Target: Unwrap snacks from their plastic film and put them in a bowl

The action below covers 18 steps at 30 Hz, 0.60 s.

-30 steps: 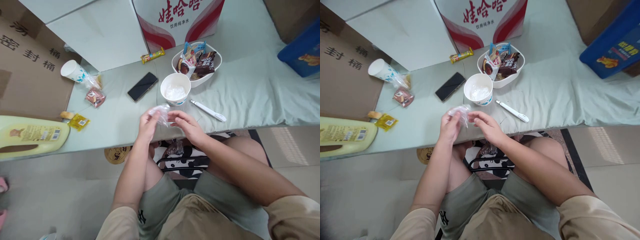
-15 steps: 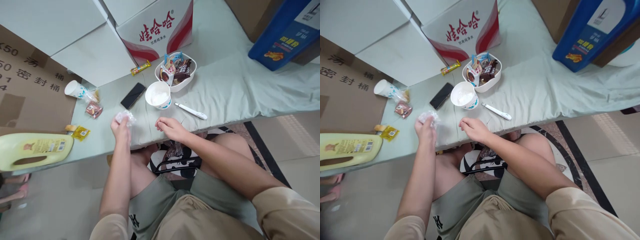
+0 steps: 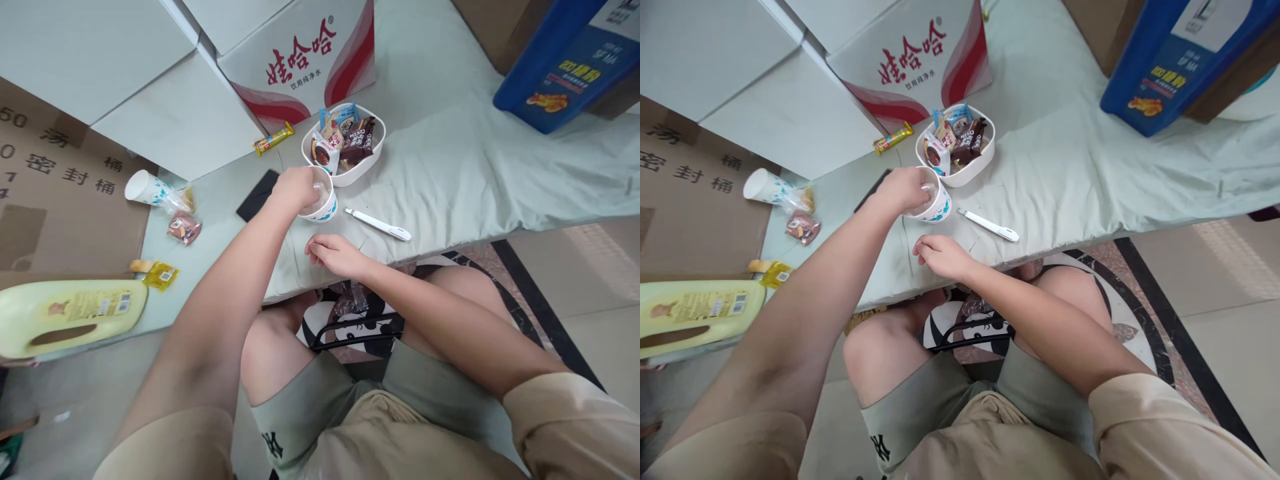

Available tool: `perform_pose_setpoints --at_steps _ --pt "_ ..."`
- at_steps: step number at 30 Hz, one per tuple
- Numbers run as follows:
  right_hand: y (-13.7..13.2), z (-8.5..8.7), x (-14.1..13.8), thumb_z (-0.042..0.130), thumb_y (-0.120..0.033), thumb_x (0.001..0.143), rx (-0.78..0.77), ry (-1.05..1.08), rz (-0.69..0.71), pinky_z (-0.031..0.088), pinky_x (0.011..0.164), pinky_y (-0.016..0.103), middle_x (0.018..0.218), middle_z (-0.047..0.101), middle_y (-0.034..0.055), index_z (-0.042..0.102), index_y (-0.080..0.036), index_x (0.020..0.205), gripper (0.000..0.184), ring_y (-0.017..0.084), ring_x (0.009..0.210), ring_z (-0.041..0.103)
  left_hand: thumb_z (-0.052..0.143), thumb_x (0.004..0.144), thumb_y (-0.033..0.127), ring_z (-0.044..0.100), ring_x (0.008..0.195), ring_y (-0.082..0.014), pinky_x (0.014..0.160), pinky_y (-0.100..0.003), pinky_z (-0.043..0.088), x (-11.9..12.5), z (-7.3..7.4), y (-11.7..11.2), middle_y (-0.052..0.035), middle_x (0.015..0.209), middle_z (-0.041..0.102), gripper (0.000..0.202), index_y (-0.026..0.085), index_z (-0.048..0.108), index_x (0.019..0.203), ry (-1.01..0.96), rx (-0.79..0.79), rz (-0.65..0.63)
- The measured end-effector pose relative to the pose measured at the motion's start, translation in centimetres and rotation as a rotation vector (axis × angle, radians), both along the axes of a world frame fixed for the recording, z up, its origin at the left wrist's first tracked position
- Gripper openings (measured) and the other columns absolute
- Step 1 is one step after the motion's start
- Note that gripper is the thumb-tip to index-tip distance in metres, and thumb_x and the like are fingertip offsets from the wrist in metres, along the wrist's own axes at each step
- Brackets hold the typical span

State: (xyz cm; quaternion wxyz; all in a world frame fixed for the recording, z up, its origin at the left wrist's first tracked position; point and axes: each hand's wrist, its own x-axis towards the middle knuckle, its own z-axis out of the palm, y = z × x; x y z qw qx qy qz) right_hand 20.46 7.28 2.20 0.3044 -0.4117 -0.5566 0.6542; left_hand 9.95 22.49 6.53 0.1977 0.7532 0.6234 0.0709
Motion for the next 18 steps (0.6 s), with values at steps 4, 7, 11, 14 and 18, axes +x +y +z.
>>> perform_pose_setpoints --at_steps 4,7,11,14,18 --pt "0.3 0.3 -0.1 0.044 -0.021 0.096 -0.081 0.048 -0.012 0.045 0.071 0.027 0.078 0.067 -0.0003 0.062 -0.018 0.084 0.022 0.011 0.064 0.057 0.077 0.052 0.006 0.064 0.072 -0.0269 0.071 -0.035 0.052 1.0 0.9 -0.2 -0.0026 0.052 0.048 0.031 0.020 0.050 0.047 -0.073 -0.376 0.038" --pt "0.4 0.4 -0.3 0.044 -0.020 0.094 -0.108 0.064 -0.028 0.045 0.069 0.026 0.076 0.066 0.0002 0.062 -0.017 0.082 0.022 0.011 0.063 0.056 0.075 0.061 0.010 0.061 0.060 -0.0215 0.060 -0.033 0.050 1.4 2.4 -0.8 -0.0059 0.058 0.058 0.015 0.016 0.062 0.056 -0.144 -0.633 0.109" --pt "0.5 0.3 -0.5 0.044 -0.020 0.094 -0.096 0.035 -0.032 0.045 0.067 0.025 0.076 0.067 0.0009 0.063 -0.017 0.083 0.022 0.011 0.064 0.056 0.075 0.048 -0.005 0.065 0.070 -0.0255 0.070 -0.033 0.052 1.3 2.6 -1.3 -0.0020 0.056 0.053 0.027 0.017 0.062 0.053 -0.060 -0.463 0.041" --pt "0.5 0.2 -0.6 0.045 -0.020 0.094 -0.078 0.003 -0.034 0.044 0.065 0.024 0.077 0.067 0.0013 0.064 -0.017 0.083 0.022 0.011 0.064 0.055 0.075 0.047 -0.007 0.066 0.086 -0.0292 0.081 -0.033 0.050 1.3 1.7 -1.8 -0.0018 0.057 0.047 0.034 0.019 0.052 0.047 0.017 -0.189 -0.071" --pt "0.3 0.0 -0.6 0.045 -0.021 0.094 -0.071 -0.011 -0.042 0.043 0.062 0.023 0.076 0.066 0.0011 0.063 -0.017 0.083 0.022 0.011 0.064 0.054 0.080 0.056 0.005 0.062 0.084 -0.0254 0.080 -0.031 0.047 -0.4 2.1 -1.5 -0.0008 0.055 0.044 0.031 0.019 0.054 0.050 -0.144 -0.083 -0.142"
